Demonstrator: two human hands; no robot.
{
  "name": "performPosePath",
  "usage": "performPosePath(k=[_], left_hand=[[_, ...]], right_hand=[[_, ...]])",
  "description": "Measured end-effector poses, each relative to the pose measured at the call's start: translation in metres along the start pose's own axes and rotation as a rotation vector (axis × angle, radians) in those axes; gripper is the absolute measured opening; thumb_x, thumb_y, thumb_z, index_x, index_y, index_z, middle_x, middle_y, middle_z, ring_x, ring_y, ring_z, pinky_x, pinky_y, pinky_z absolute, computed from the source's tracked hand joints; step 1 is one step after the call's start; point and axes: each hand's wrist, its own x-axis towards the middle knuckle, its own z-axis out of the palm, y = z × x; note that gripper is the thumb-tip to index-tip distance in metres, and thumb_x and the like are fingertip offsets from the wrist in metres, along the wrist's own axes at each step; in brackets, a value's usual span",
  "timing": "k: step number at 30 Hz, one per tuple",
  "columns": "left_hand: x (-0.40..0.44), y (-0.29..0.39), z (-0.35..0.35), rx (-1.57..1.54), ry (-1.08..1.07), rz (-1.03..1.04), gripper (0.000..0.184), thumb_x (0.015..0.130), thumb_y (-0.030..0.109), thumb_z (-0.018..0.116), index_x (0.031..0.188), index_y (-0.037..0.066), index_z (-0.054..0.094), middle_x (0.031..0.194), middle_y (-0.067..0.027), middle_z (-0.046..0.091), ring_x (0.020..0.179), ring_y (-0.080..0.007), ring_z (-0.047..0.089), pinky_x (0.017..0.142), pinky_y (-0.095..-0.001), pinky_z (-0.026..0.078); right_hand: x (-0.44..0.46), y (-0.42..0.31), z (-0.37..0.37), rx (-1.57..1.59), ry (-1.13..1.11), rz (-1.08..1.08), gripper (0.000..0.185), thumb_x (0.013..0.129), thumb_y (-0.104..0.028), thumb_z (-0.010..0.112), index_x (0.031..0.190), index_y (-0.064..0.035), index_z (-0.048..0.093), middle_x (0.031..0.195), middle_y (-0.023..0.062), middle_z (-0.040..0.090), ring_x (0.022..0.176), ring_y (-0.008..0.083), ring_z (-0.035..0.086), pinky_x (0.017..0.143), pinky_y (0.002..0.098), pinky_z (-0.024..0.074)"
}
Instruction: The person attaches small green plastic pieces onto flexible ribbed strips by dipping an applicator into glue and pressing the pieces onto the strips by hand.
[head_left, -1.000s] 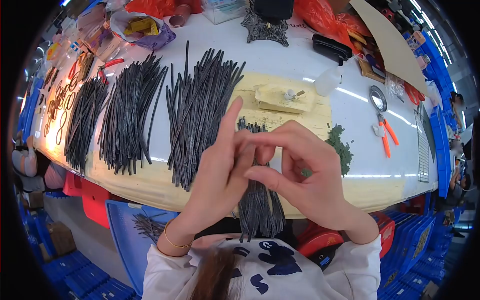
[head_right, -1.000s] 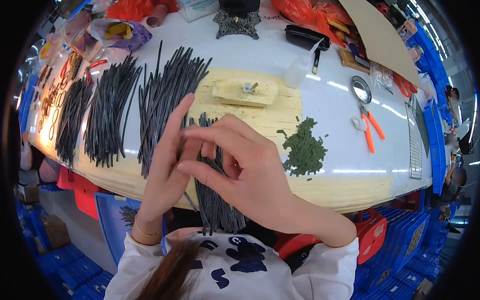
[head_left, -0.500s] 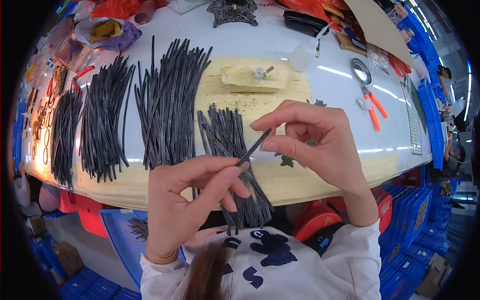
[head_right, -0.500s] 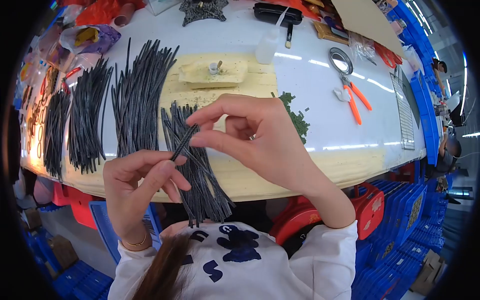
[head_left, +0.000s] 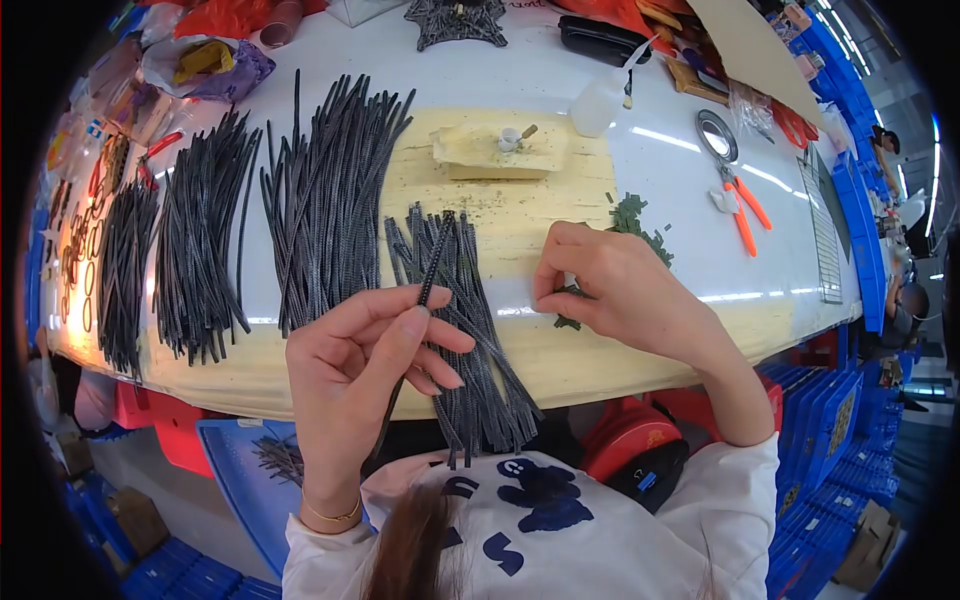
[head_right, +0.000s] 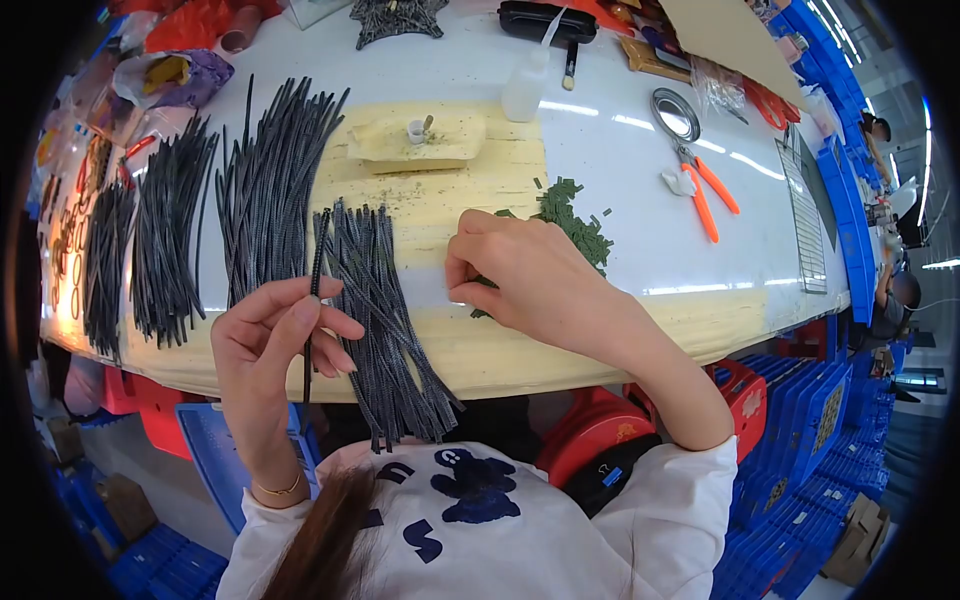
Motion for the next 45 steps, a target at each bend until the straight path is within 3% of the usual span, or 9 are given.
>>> performPosePath(k=[9,14,18,24,29,34,38,45], left_hand=[[-0.001,-0.003,0.005,-0.008,-0.006,-0.024,0.020,0.088,0.002,0.053,0.104,-0.007,0.061,0.079,-0.0187,0.067,0.057,-0.0140,0.060,0.051,-0.0170,0.047],[0.000,-0.008,0.003,-0.014,-0.012,-0.019,0.020,0.088,0.002,0.054,0.104,-0.007,0.060,0.079,-0.0189,0.067,0.056,-0.0139,0.059,0.050,-0.0171,0.047],[-0.001,-0.007,0.002,0.014,0.026,0.006,0.020,0.088,0.002,0.054,0.104,-0.008,0.060,0.079,-0.0190,0.067,0.053,-0.0140,0.059,0.048,-0.0170,0.046],[-0.006,-0.010,-0.006,0.023,0.009,0.018,0.019,0.087,0.001,0.053,0.103,-0.008,0.060,0.079,-0.0194,0.067,0.052,-0.0143,0.059,0.047,-0.0170,0.046],[-0.009,-0.018,-0.004,0.026,0.014,0.004,0.020,0.088,0.002,0.052,0.104,-0.008,0.058,0.080,-0.0195,0.067,0.051,-0.0146,0.059,0.047,-0.0173,0.047],[-0.010,-0.018,0.006,0.071,-0.009,-0.086,0.020,0.088,0.001,0.052,0.105,-0.009,0.057,0.083,-0.0193,0.068,0.053,-0.0147,0.060,0.049,-0.0177,0.048],[-0.012,-0.017,0.013,0.054,-0.074,-0.148,0.021,0.088,0.000,0.052,0.107,-0.009,0.055,0.087,-0.0191,0.068,0.059,-0.0153,0.062,0.052,-0.0184,0.049],[-0.009,-0.016,0.017,-0.011,-0.110,-0.188,0.020,0.088,0.000,0.054,0.106,-0.008,0.056,0.089,-0.0182,0.068,0.069,-0.0164,0.065,0.059,-0.0201,0.052]], right_hand=[[-0.024,-0.006,0.009,0.075,0.029,0.107,0.010,0.073,0.001,0.066,0.080,-0.0024,0.059,0.083,0.0030,0.053,0.063,0.0163,0.047,0.057,0.0251,0.0394],[-0.040,-0.015,0.005,0.178,0.169,0.218,0.013,0.073,0.004,0.065,0.084,-0.0027,0.063,0.089,0.0037,0.054,0.063,0.0147,0.046,0.056,0.0239,0.0391],[-0.061,-0.013,0.030,-0.040,0.340,0.069,0.019,0.073,0.005,0.065,0.090,-0.0035,0.067,0.095,0.0045,0.053,0.064,0.0129,0.046,0.054,0.0218,0.0381],[-0.093,-0.008,0.038,-0.085,0.418,0.140,0.022,0.075,0.004,0.063,0.095,-0.0061,0.067,0.102,0.0029,0.052,0.057,0.0121,0.044,0.052,0.0214,0.0378],[-0.093,-0.010,0.045,0.147,0.555,0.227,0.019,0.074,0.004,0.065,0.089,-0.0061,0.067,0.099,0.0050,0.052,0.056,0.0127,0.043,0.050,0.0213,0.0371],[-0.075,-0.009,0.046,0.202,0.426,0.119,0.013,0.073,0.001,0.065,0.084,-0.0059,0.062,0.096,0.0059,0.050,0.055,0.0144,0.044,0.049,0.0229,0.0377],[-0.059,-0.018,0.028,-0.115,0.161,0.054,0.012,0.073,0.001,0.066,0.082,-0.0057,0.060,0.094,0.0038,0.049,0.060,0.0137,0.044,0.051,0.0225,0.0366],[-0.044,-0.018,0.023,-0.157,0.088,-0.038,0.015,0.073,-0.001,0.066,0.083,-0.0058,0.056,0.092,0.0040,0.049,0.061,0.0147,0.045,0.051,0.0243,0.0380]])
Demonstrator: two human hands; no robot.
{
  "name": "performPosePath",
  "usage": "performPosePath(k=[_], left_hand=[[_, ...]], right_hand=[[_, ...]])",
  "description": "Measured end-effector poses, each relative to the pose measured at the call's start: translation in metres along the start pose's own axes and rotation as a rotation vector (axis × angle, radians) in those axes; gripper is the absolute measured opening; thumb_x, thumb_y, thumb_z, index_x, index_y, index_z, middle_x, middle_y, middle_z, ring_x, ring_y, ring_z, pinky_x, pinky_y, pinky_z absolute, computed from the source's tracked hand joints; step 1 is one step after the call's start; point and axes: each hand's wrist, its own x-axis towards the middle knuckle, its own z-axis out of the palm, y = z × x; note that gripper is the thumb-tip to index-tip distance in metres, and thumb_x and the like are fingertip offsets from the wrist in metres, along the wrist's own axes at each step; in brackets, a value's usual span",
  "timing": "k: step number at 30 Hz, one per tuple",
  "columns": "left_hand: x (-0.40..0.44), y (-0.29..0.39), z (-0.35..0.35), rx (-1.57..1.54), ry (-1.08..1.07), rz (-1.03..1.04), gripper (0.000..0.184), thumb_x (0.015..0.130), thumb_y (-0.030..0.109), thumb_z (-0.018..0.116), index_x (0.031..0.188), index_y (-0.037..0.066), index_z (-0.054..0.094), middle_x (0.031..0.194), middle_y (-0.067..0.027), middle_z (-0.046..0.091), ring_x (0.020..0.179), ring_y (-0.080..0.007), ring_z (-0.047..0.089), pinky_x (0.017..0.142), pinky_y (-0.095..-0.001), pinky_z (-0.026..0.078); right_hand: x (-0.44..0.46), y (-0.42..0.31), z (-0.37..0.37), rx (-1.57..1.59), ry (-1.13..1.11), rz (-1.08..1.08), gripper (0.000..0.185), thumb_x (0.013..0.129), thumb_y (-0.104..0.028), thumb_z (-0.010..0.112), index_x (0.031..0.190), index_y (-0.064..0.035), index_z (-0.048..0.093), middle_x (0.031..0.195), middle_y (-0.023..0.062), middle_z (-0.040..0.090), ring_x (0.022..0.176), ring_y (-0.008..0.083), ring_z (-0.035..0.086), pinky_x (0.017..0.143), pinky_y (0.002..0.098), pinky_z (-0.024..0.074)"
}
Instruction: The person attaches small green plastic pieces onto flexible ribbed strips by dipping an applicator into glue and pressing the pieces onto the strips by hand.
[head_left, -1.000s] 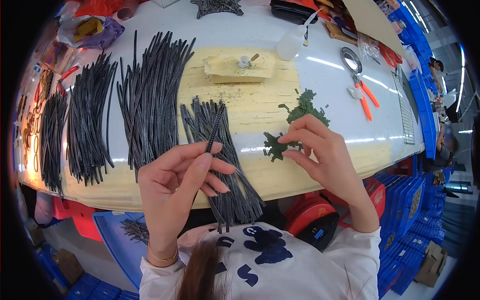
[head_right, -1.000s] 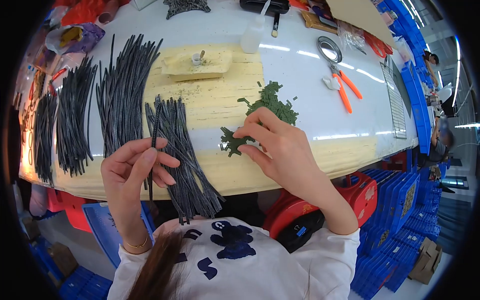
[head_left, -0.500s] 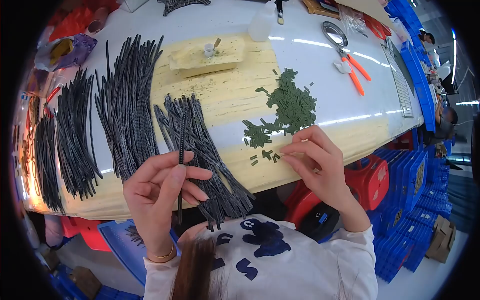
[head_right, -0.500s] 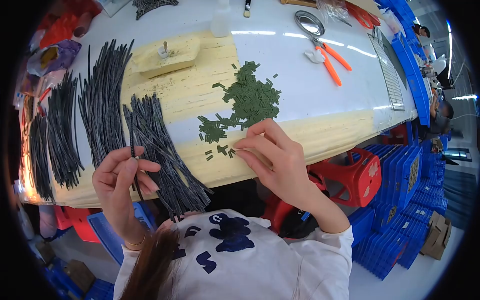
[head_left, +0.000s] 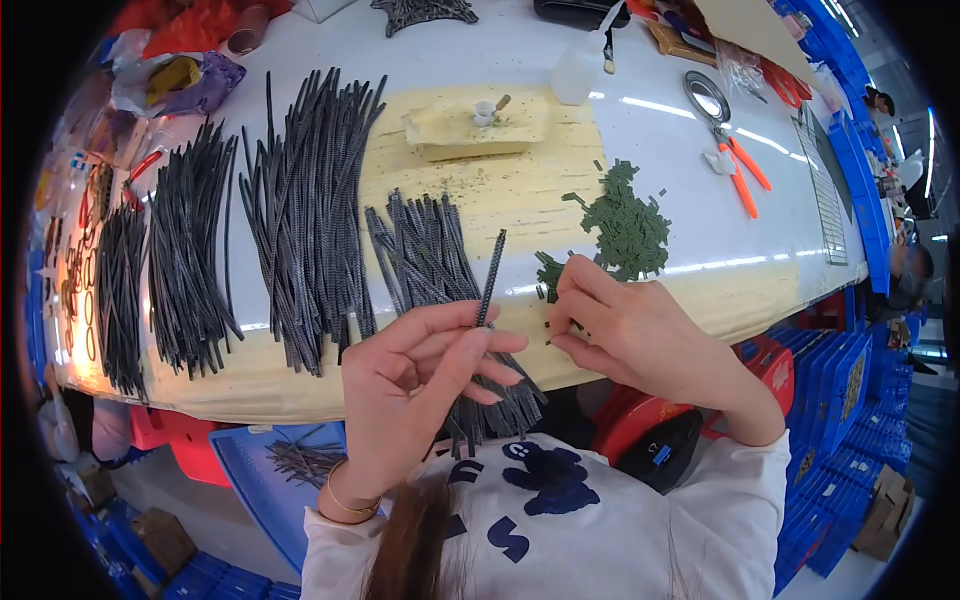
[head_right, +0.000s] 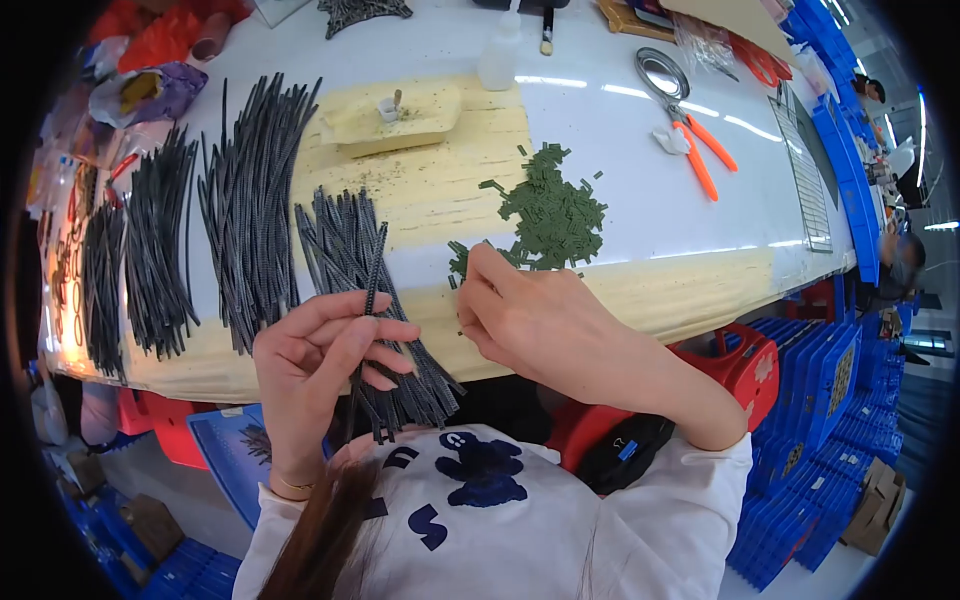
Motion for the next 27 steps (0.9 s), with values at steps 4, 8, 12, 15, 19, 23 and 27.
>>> performPosePath(k=[4,8,12,15,19,23,27], left_hand=[[0.002,-0.001,0.001,-0.044,-0.025,-0.002,0.020,0.088,0.001,0.055,0.106,-0.007,0.056,0.089,-0.0171,0.068,0.072,-0.0170,0.066,0.063,-0.0210,0.053],[0.004,-0.001,-0.001,-0.004,-0.067,0.007,0.019,0.088,0.001,0.056,0.105,-0.007,0.057,0.087,-0.0157,0.068,0.073,-0.0169,0.066,0.065,-0.0213,0.053],[0.005,-0.002,-0.006,0.003,-0.054,0.053,0.019,0.087,0.001,0.056,0.105,-0.008,0.057,0.086,-0.0159,0.068,0.072,-0.0166,0.066,0.064,-0.0211,0.053],[0.005,-0.002,-0.009,-0.015,-0.040,0.059,0.019,0.087,0.000,0.056,0.105,-0.008,0.057,0.085,-0.0162,0.068,0.072,-0.0165,0.066,0.064,-0.0210,0.053],[0.008,0.001,-0.011,-0.062,-0.010,0.050,0.020,0.087,0.000,0.057,0.104,-0.008,0.057,0.085,-0.0170,0.067,0.070,-0.0165,0.065,0.063,-0.0209,0.053],[0.009,0.006,-0.012,-0.067,0.005,0.066,0.019,0.087,0.001,0.056,0.104,-0.008,0.057,0.085,-0.0182,0.067,0.069,-0.0174,0.065,0.061,-0.0207,0.052],[0.007,0.010,-0.016,-0.059,0.090,0.137,0.019,0.088,0.001,0.056,0.103,-0.008,0.058,0.085,-0.0185,0.067,0.068,-0.0178,0.065,0.061,-0.0205,0.052]], right_hand=[[0.008,-0.015,-0.009,0.203,0.064,0.055,0.018,0.072,-0.001,0.066,0.084,-0.0057,0.054,0.091,0.0041,0.049,0.061,0.0147,0.045,0.052,0.0247,0.0386],[0.023,-0.035,-0.013,0.002,0.180,-0.013,0.019,0.071,0.001,0.065,0.085,-0.0056,0.054,0.091,0.0047,0.049,0.061,0.0143,0.045,0.052,0.0239,0.0386],[0.031,-0.035,-0.012,0.134,0.172,-0.016,0.018,0.072,0.001,0.065,0.084,-0.0053,0.055,0.090,0.0046,0.050,0.060,0.0132,0.044,0.052,0.0223,0.0374],[0.031,-0.032,-0.010,0.303,0.155,0.035,0.017,0.073,0.002,0.065,0.084,-0.0050,0.055,0.090,0.0044,0.050,0.060,0.0123,0.044,0.052,0.0212,0.0365],[0.029,-0.023,-0.007,0.674,0.136,0.179,0.015,0.074,0.002,0.064,0.083,-0.0042,0.055,0.089,0.0041,0.051,0.060,0.0110,0.043,0.053,0.0196,0.0351],[0.025,-0.016,-0.006,0.838,0.138,0.265,0.013,0.075,0.002,0.064,0.084,-0.0024,0.056,0.088,0.0031,0.051,0.060,0.0097,0.042,0.054,0.0177,0.0332],[0.029,-0.007,0.000,0.441,0.113,0.179,0.012,0.075,0.003,0.063,0.084,-0.0018,0.056,0.087,0.0033,0.051,0.061,0.0116,0.045,0.054,0.0199,0.0356]])
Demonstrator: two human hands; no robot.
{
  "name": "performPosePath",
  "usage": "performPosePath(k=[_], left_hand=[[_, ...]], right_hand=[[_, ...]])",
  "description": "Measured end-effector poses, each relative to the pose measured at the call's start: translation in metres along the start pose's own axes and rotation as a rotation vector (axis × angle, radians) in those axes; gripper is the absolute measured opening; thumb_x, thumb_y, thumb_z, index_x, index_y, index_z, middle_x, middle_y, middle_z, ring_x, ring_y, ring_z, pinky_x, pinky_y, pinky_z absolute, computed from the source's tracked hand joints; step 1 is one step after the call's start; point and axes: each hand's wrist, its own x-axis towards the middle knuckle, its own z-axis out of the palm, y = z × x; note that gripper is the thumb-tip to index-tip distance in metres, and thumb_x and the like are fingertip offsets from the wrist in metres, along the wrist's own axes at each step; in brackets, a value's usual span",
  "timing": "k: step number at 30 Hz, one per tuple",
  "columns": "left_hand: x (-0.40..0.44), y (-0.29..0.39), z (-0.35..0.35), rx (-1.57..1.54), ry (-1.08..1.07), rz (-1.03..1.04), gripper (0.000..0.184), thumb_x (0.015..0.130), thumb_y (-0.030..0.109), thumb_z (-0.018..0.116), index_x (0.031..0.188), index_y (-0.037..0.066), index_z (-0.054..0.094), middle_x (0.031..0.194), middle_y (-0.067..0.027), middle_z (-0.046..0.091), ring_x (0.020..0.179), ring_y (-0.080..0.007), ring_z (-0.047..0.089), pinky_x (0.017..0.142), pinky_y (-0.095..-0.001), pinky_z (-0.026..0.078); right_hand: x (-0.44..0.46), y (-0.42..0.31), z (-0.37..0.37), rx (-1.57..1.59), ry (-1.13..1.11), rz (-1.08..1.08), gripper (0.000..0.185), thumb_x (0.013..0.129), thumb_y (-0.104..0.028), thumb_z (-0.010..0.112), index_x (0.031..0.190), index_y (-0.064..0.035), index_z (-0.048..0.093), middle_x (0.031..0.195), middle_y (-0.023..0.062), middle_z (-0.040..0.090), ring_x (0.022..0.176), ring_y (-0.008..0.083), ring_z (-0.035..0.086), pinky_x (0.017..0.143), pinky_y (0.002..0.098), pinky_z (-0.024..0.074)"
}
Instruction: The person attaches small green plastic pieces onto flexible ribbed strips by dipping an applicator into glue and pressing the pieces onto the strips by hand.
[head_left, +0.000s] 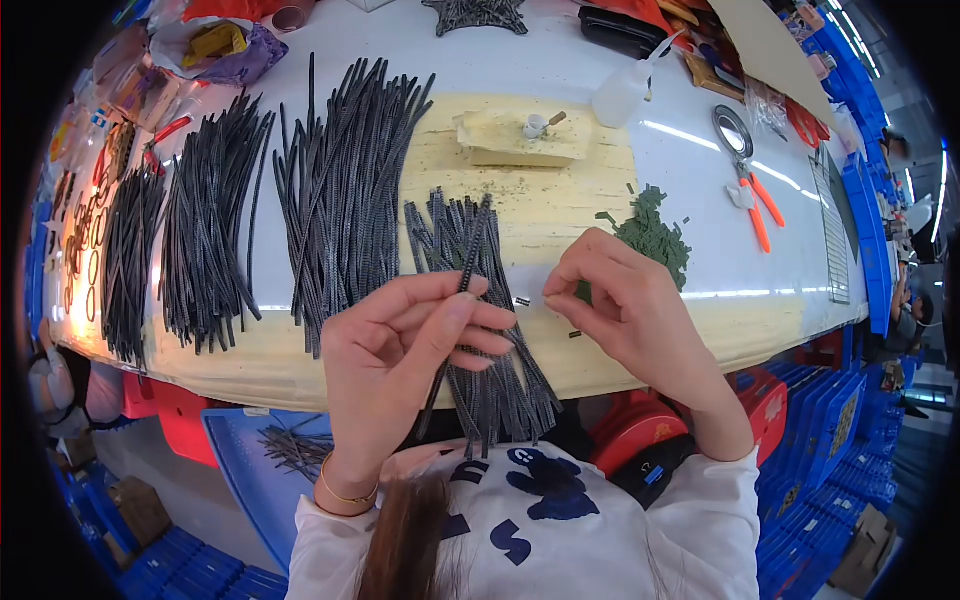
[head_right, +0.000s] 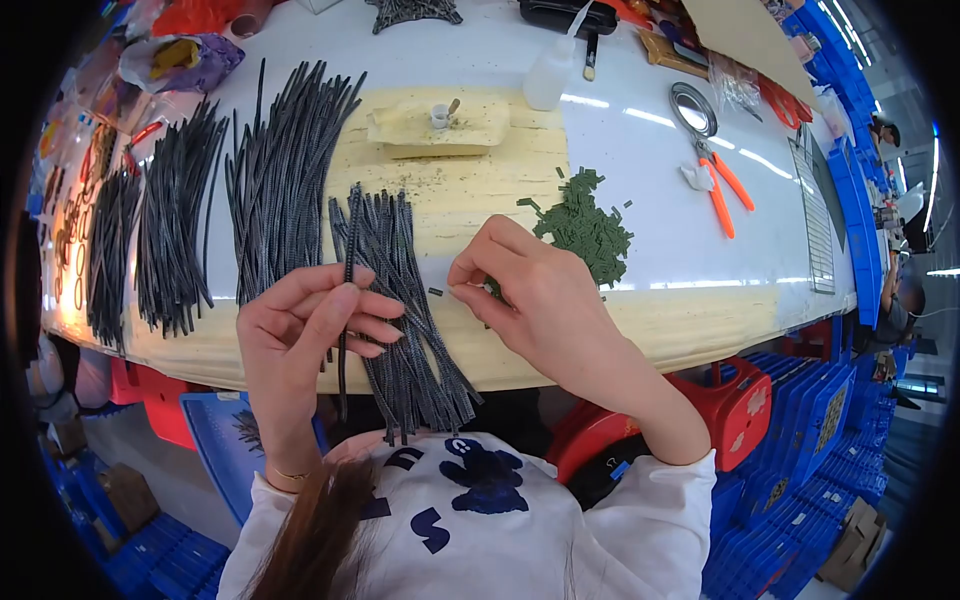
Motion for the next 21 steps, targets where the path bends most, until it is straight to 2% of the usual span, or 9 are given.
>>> performPosePath(k=[1,6,11,16,21], left_hand=[[0.000,0.000,-0.001,0.006,0.027,0.025,0.019,0.088,0.002,0.055,0.103,-0.008,0.058,0.085,-0.0186,0.067,0.068,-0.0180,0.065,0.061,-0.0204,0.052],[-0.002,-0.001,-0.007,0.040,0.082,0.110,0.019,0.088,0.002,0.054,0.104,-0.008,0.058,0.084,-0.0188,0.067,0.068,-0.0178,0.065,0.060,-0.0203,0.052],[-0.003,-0.002,-0.006,0.061,0.065,0.063,0.019,0.088,0.001,0.055,0.104,-0.008,0.059,0.084,-0.0181,0.067,0.067,-0.0173,0.065,0.060,-0.0202,0.052],[-0.002,-0.005,-0.001,0.070,0.033,0.041,0.018,0.088,0.000,0.055,0.103,-0.007,0.060,0.083,-0.0172,0.067,0.067,-0.0170,0.064,0.060,-0.0201,0.052],[-0.002,-0.005,-0.002,0.050,0.033,0.059,0.017,0.087,0.001,0.057,0.102,-0.007,0.060,0.082,-0.0160,0.067,0.067,-0.0159,0.064,0.060,-0.0196,0.052]], right_hand=[[0.001,0.002,0.002,-0.129,-0.003,-0.036,0.012,0.075,0.004,0.062,0.084,-0.0016,0.056,0.086,0.0033,0.051,0.061,0.0123,0.045,0.054,0.0206,0.0364],[0.004,0.004,0.022,-0.272,0.030,-0.048,0.011,0.076,0.003,0.062,0.084,-0.0020,0.056,0.085,0.0038,0.049,0.062,0.0161,0.050,0.056,0.0253,0.0402],[0.003,-0.005,0.019,-0.424,-0.051,0.005,0.012,0.077,0.001,0.062,0.086,-0.0031,0.055,0.086,0.0047,0.048,0.064,0.0192,0.053,0.058,0.0291,0.0427],[0.003,0.000,0.015,-0.303,0.006,-0.092,0.014,0.077,0.000,0.061,0.088,-0.0035,0.053,0.088,0.0046,0.048,0.064,0.0192,0.053,0.057,0.0285,0.0424],[0.002,0.001,0.018,-0.380,-0.068,-0.082,0.016,0.076,0.002,0.061,0.088,-0.0034,0.052,0.088,0.0051,0.047,0.063,0.0194,0.051,0.057,0.0285,0.0421]])
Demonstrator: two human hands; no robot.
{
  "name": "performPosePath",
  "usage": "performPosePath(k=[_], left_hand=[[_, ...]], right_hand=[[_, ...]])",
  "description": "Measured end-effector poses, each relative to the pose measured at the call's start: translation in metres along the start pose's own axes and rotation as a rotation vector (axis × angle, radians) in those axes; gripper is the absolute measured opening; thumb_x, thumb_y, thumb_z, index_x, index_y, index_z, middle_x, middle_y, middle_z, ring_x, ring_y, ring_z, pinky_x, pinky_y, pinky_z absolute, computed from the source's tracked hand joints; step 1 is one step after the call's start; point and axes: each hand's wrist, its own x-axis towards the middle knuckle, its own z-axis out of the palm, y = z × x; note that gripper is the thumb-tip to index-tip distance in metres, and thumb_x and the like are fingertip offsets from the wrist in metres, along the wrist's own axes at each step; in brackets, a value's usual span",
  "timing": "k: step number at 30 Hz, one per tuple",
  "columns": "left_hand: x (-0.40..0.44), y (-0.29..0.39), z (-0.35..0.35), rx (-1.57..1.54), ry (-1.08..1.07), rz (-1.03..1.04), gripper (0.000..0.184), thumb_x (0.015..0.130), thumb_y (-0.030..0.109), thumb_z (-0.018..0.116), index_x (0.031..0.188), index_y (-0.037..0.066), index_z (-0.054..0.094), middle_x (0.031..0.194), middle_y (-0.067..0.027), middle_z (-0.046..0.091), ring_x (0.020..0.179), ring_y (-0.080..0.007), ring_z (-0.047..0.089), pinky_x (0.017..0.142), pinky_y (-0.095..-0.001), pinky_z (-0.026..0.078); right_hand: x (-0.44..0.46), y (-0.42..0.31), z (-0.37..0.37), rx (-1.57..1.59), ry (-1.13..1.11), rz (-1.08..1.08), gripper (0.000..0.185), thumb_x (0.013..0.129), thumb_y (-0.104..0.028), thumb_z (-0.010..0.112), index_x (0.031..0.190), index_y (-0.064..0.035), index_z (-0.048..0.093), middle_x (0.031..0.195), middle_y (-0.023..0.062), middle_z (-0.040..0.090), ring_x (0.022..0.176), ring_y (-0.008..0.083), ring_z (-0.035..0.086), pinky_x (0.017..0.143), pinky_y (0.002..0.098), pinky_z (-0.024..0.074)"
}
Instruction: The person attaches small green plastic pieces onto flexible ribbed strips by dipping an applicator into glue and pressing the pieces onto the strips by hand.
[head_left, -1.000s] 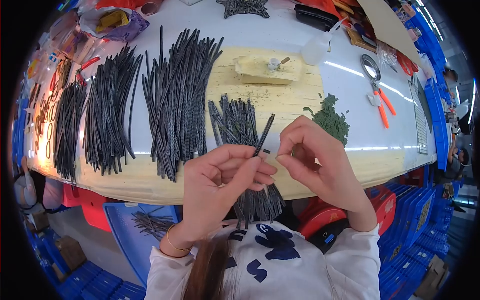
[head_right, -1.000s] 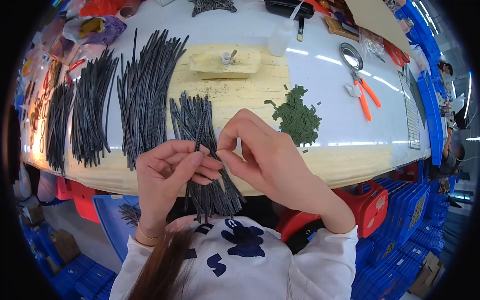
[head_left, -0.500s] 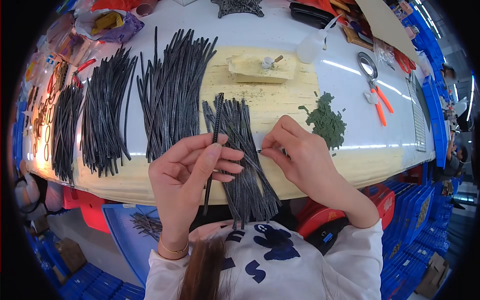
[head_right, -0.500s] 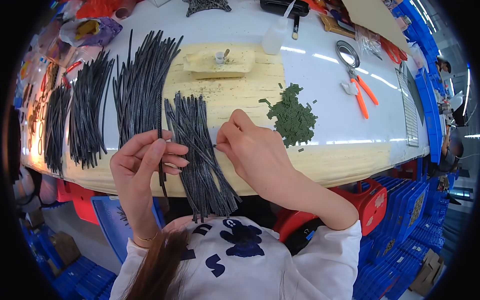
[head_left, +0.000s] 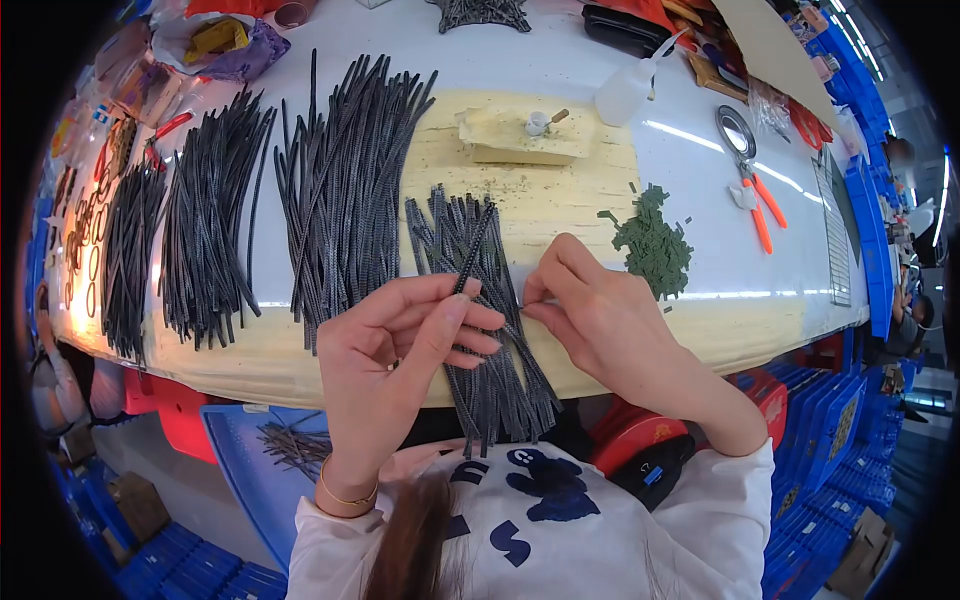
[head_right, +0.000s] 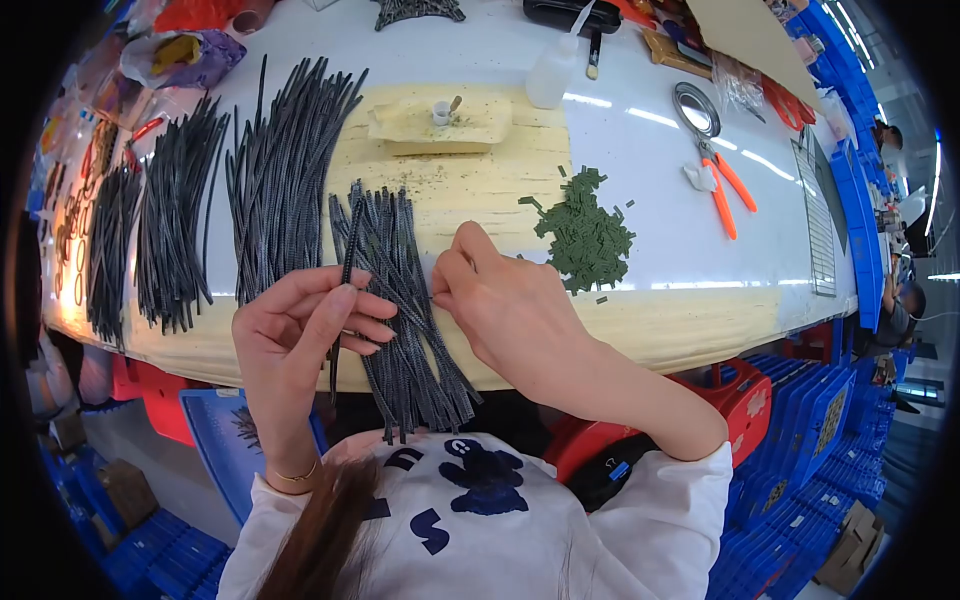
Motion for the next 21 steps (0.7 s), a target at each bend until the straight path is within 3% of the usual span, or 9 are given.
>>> performPosePath(k=[6,10,16,21], left_hand=[[0.000,-0.002,0.003,0.027,-0.040,-0.083,0.018,0.086,0.001,0.058,0.102,-0.006,0.061,0.082,-0.0150,0.068,0.066,-0.0149,0.064,0.061,-0.0195,0.052],[0.000,-0.005,0.008,0.036,-0.143,-0.129,0.017,0.086,0.002,0.059,0.101,-0.006,0.061,0.081,-0.0143,0.068,0.067,-0.0144,0.064,0.062,-0.0195,0.052],[-0.003,-0.004,0.007,0.071,-0.187,-0.092,0.016,0.086,0.001,0.058,0.101,-0.007,0.060,0.080,-0.0144,0.067,0.068,-0.0150,0.064,0.063,-0.0199,0.052],[-0.003,0.001,0.010,-0.061,-0.112,-0.070,0.017,0.087,0.001,0.056,0.102,-0.007,0.058,0.081,-0.0146,0.067,0.069,-0.0158,0.065,0.063,-0.0203,0.053]], right_hand=[[-0.003,-0.004,-0.014,0.044,0.074,0.028,0.016,0.073,0.003,0.063,0.084,-0.0029,0.054,0.086,0.0049,0.048,0.062,0.0175,0.048,0.055,0.0259,0.0398],[-0.005,-0.019,-0.038,0.277,0.034,-0.019,0.014,0.071,0.004,0.064,0.080,-0.0018,0.056,0.086,0.0049,0.050,0.062,0.0150,0.046,0.054,0.0228,0.0366],[0.002,-0.023,-0.040,0.308,0.027,-0.081,0.012,0.070,0.004,0.064,0.077,-0.0026,0.057,0.087,0.0041,0.051,0.062,0.0118,0.043,0.054,0.0197,0.0345],[0.004,-0.028,-0.034,0.633,0.054,0.121,0.012,0.072,0.004,0.064,0.079,-0.0030,0.058,0.087,0.0037,0.051,0.063,0.0089,0.041,0.055,0.0186,0.0350]])
